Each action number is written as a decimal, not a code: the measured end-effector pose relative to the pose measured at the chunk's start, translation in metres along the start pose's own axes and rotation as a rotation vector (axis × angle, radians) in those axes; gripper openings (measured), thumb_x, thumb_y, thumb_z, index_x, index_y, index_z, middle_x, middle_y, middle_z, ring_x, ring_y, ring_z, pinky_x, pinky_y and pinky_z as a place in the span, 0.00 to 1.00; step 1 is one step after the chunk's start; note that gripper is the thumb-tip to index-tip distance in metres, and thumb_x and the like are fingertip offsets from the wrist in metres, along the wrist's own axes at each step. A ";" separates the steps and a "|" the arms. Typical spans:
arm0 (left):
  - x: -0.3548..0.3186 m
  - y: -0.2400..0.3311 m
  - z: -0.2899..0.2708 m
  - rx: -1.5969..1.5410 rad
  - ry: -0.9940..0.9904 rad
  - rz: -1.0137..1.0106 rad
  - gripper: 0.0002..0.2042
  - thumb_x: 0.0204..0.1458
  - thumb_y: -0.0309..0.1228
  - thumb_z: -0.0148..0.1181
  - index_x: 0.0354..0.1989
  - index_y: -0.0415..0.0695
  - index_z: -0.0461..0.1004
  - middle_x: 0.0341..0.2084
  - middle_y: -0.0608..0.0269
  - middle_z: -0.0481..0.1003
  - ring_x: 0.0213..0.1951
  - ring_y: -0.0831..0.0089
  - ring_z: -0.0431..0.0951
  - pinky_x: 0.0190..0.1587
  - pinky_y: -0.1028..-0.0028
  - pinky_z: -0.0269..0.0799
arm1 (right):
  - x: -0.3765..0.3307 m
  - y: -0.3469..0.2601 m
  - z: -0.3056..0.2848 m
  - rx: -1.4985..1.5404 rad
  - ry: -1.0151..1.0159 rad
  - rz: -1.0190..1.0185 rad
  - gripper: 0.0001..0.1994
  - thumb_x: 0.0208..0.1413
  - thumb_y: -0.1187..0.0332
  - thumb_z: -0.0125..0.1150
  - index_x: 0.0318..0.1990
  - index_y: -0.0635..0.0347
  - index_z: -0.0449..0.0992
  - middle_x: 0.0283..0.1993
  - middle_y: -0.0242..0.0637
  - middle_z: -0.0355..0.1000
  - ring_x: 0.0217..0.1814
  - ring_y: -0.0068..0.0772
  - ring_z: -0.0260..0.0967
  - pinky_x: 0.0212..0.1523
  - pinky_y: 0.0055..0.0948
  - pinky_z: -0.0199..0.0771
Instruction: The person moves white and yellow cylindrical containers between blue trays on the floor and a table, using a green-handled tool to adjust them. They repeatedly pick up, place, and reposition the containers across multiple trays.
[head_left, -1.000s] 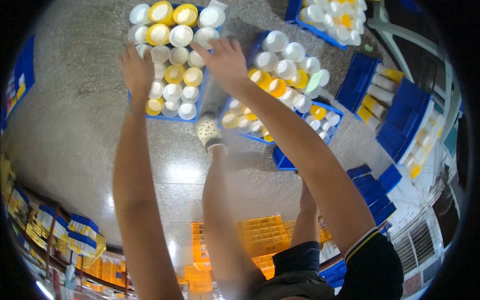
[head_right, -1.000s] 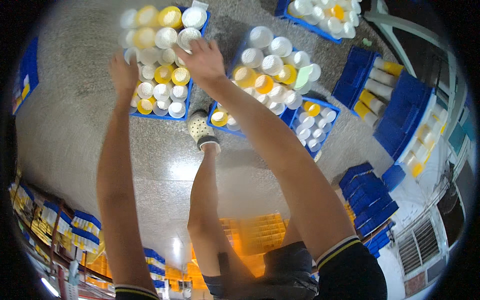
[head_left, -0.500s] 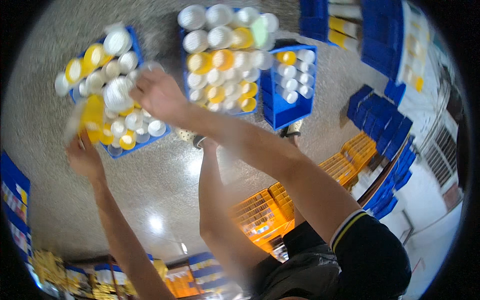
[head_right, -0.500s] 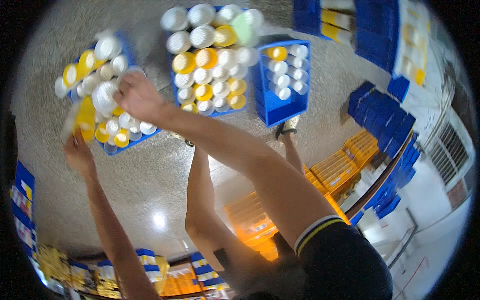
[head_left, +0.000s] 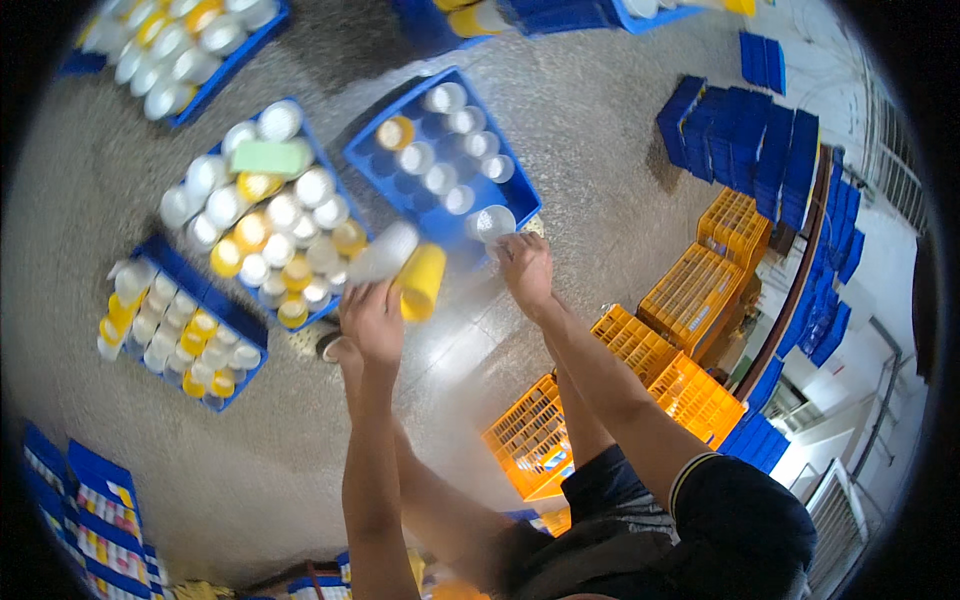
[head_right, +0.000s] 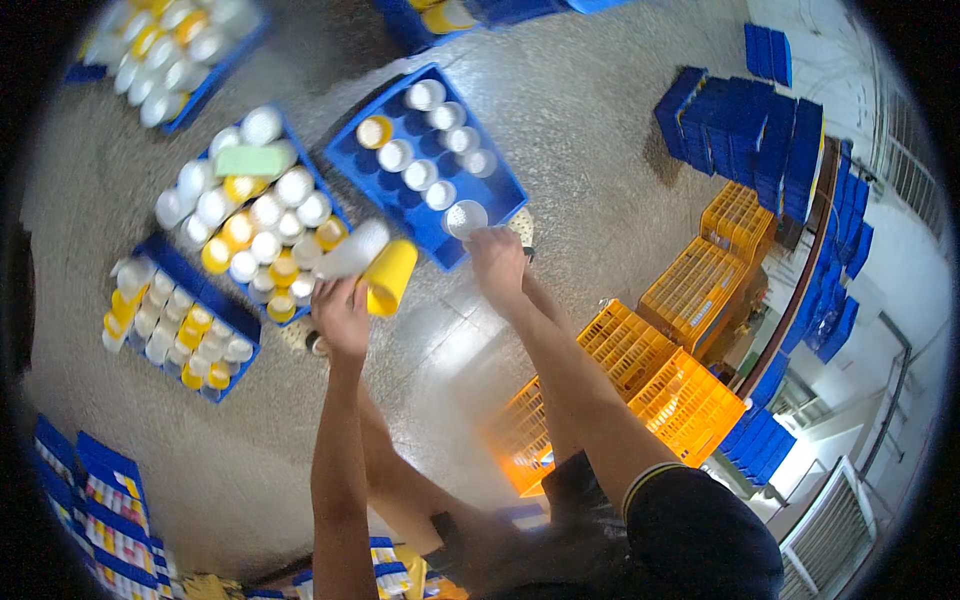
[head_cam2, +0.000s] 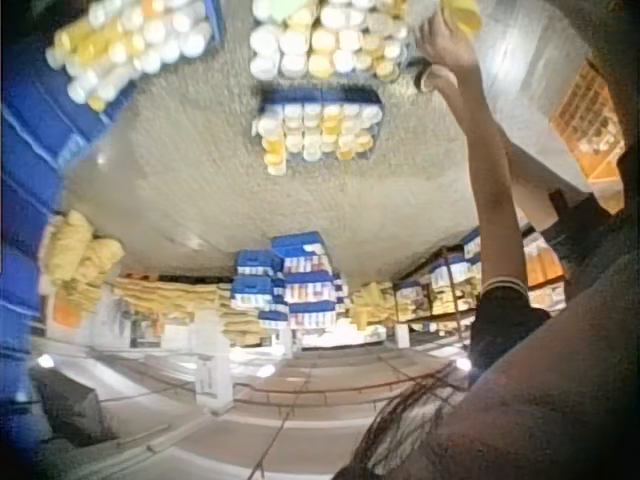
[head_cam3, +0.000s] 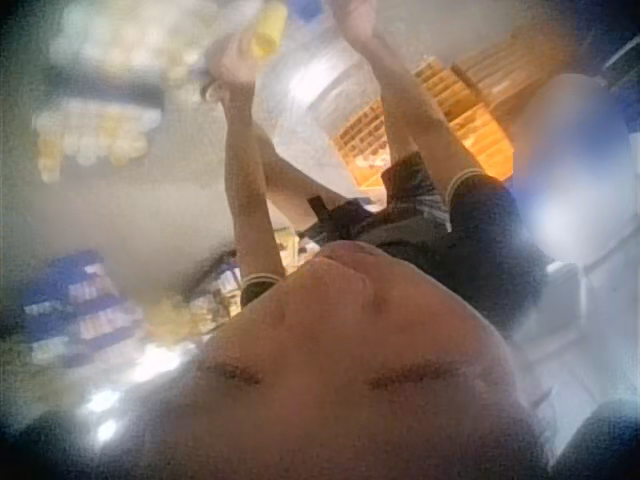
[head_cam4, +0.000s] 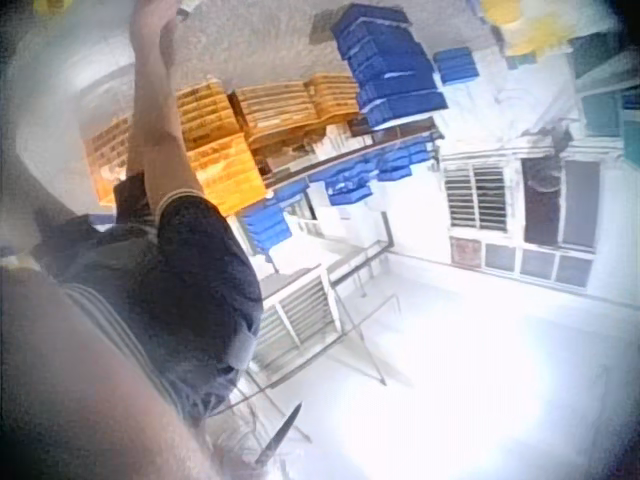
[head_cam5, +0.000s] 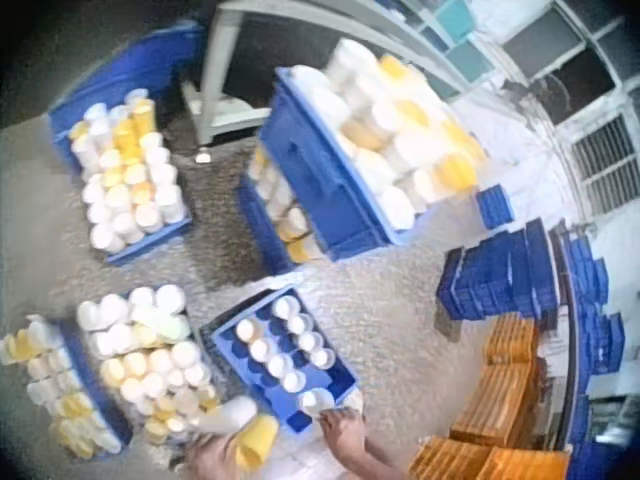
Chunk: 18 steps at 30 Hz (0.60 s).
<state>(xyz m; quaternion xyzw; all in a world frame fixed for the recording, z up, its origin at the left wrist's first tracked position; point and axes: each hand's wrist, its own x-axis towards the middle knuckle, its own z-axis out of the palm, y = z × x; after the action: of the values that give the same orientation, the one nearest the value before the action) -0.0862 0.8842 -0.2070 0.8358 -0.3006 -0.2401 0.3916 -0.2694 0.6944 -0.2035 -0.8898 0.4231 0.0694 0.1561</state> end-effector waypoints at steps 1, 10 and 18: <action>0.023 0.006 0.027 0.038 -0.049 0.016 0.06 0.46 0.24 0.64 0.34 0.38 0.80 0.29 0.55 0.78 0.38 0.56 0.76 0.42 0.59 0.70 | 0.007 0.019 0.003 -0.016 -0.009 0.062 0.05 0.50 0.69 0.63 0.31 0.59 0.80 0.32 0.39 0.77 0.39 0.45 0.72 0.43 0.42 0.71; 0.172 0.013 0.166 0.288 -0.085 0.281 0.05 0.47 0.32 0.63 0.28 0.45 0.82 0.29 0.60 0.80 0.39 0.59 0.77 0.44 0.59 0.69 | 0.052 0.104 0.081 0.004 -0.046 0.079 0.05 0.52 0.66 0.63 0.31 0.58 0.80 0.30 0.40 0.78 0.38 0.43 0.74 0.43 0.40 0.71; 0.204 0.005 0.198 0.556 -0.178 0.299 0.06 0.47 0.30 0.59 0.24 0.46 0.82 0.26 0.60 0.81 0.37 0.60 0.79 0.42 0.62 0.73 | 0.079 0.103 0.129 0.089 0.043 0.003 0.05 0.51 0.67 0.63 0.32 0.57 0.80 0.31 0.42 0.77 0.38 0.44 0.74 0.44 0.40 0.71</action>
<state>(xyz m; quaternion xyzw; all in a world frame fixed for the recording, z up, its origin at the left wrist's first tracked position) -0.0699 0.6398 -0.3513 0.8331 -0.5070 -0.1611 0.1515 -0.2981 0.6185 -0.3683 -0.8827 0.4304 0.0315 0.1861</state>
